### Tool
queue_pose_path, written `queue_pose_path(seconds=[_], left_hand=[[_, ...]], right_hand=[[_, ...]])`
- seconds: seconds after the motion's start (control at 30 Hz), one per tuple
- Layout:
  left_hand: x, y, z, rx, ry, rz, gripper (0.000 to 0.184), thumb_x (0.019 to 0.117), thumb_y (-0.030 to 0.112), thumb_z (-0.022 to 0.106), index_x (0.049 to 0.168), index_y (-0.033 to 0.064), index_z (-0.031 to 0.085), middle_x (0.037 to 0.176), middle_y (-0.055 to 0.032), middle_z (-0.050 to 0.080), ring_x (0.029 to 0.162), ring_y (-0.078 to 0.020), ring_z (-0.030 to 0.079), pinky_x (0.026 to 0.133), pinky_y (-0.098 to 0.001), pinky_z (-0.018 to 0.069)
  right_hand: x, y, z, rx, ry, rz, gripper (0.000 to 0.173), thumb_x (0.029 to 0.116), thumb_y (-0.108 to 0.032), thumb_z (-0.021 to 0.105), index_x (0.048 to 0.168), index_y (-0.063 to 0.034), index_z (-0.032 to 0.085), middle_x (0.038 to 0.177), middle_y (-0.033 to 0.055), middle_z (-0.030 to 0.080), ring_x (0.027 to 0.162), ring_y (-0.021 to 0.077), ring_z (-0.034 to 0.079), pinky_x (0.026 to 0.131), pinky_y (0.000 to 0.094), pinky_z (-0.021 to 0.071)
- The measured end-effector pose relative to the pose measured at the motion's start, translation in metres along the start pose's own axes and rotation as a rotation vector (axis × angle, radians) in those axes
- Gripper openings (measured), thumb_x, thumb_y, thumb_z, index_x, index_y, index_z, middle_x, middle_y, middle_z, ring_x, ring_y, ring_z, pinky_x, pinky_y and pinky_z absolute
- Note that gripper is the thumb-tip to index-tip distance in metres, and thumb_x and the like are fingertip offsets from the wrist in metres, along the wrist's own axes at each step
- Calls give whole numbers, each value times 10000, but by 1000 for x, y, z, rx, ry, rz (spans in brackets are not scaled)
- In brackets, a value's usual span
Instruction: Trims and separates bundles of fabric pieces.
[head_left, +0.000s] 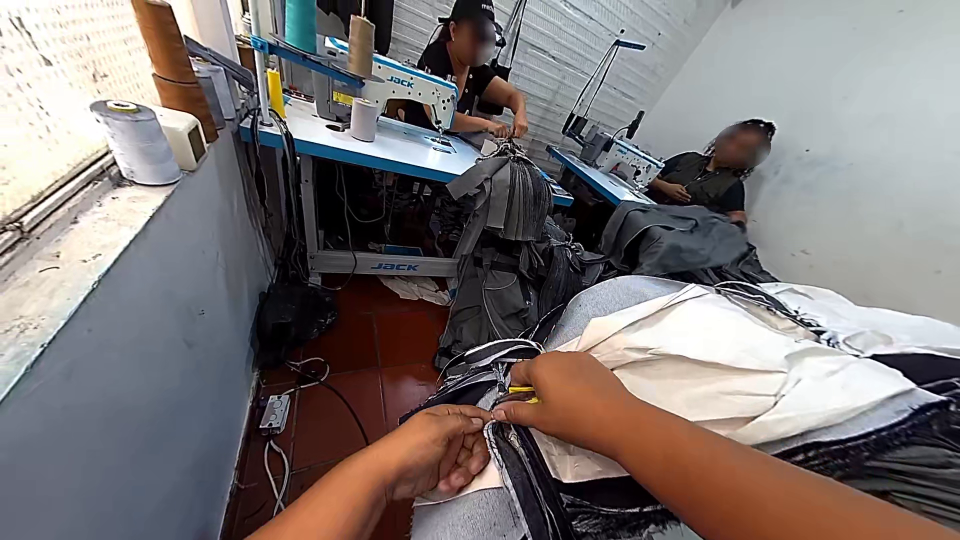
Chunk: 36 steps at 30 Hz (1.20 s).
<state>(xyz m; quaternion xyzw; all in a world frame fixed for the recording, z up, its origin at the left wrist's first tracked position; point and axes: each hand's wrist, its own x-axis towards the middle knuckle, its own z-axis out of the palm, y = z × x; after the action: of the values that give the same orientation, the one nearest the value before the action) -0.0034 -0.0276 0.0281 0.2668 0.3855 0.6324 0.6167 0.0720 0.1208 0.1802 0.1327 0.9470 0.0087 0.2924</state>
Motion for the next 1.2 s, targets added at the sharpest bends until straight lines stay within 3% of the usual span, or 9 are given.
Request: queue_pose_path(seconds=[0.2, 0.3, 0.37, 0.43, 0.5, 0.57, 0.63, 0.83, 1.2], left_hand=[[17, 11, 12, -21, 51, -66, 237, 1122, 178, 365, 968, 137, 539, 592, 88, 495, 417, 33, 419, 403, -105, 368], [20, 5, 17, -35, 102, 26, 135, 1059, 45, 484, 1008, 87, 602, 592, 69, 564, 416, 27, 460, 407, -113, 394], [20, 3, 22, -19, 151, 59, 107, 1045, 24, 512, 1036, 66, 610, 611, 57, 592, 415, 23, 465, 404, -118, 393], [21, 2, 27, -7, 216, 83, 91, 1039, 31, 540, 1028, 52, 628, 615, 48, 596, 408, 17, 456, 395, -122, 383], [23, 3, 32, -4, 264, 107, 104, 1030, 28, 561, 980, 47, 650, 606, 40, 602, 400, 13, 452, 388, -125, 378], [22, 2, 34, 5, 278, 124, 160, 1028, 19, 552, 908, 60, 649, 598, 40, 602, 396, 16, 446, 387, -124, 374], [22, 2, 32, 23, 264, 122, 184, 1052, 56, 527, 915, 70, 649, 612, 47, 596, 404, 17, 445, 393, -125, 377], [22, 11, 32, -53, 250, 37, 241, 1114, 150, 414, 996, 53, 601, 603, 52, 523, 401, 14, 407, 392, -120, 358], [26, 10, 48, -288, 321, 75, 322, 1106, 97, 406, 814, 80, 542, 608, 43, 528, 405, 19, 395, 400, -113, 354]], right_hand=[[-2, 34, 33, -387, 513, -519, 465, 1001, -481, 549, 894, -44, 669, 745, 120, 674, 670, 301, 692, 561, 454, 522], [-12, 41, 26, -311, 673, -349, 397, 871, -470, 744, 949, -82, 710, 861, 108, 691, 653, 271, 684, 545, 455, 551], [-23, 37, 12, -105, 781, -159, 287, 836, -291, 831, 968, -68, 709, 1001, 135, 677, 662, 290, 672, 551, 501, 551], [-26, 21, 7, 45, 956, -68, 163, 803, -140, 803, 885, -67, 682, 885, 99, 651, 625, 267, 640, 508, 481, 522], [-28, -13, 0, 180, 669, 84, 160, 898, -195, 739, 960, -57, 685, 810, 119, 661, 752, 301, 666, 650, 507, 524], [-18, -37, -7, 125, 222, 220, 274, 973, -210, 650, 1193, -46, 641, 1049, 174, 691, 1040, 351, 666, 853, 536, 513], [-8, -40, -6, 60, 79, 242, 301, 976, -162, 639, 1243, -24, 625, 1154, 194, 679, 1132, 365, 645, 900, 537, 504], [-5, -16, -12, 92, -36, 227, 384, 969, -167, 681, 1300, 8, 598, 1209, 214, 646, 1170, 360, 611, 973, 534, 477], [1, -19, -3, 145, 18, 146, 284, 971, -196, 652, 1187, -11, 646, 1116, 184, 649, 1086, 323, 621, 916, 510, 483]])
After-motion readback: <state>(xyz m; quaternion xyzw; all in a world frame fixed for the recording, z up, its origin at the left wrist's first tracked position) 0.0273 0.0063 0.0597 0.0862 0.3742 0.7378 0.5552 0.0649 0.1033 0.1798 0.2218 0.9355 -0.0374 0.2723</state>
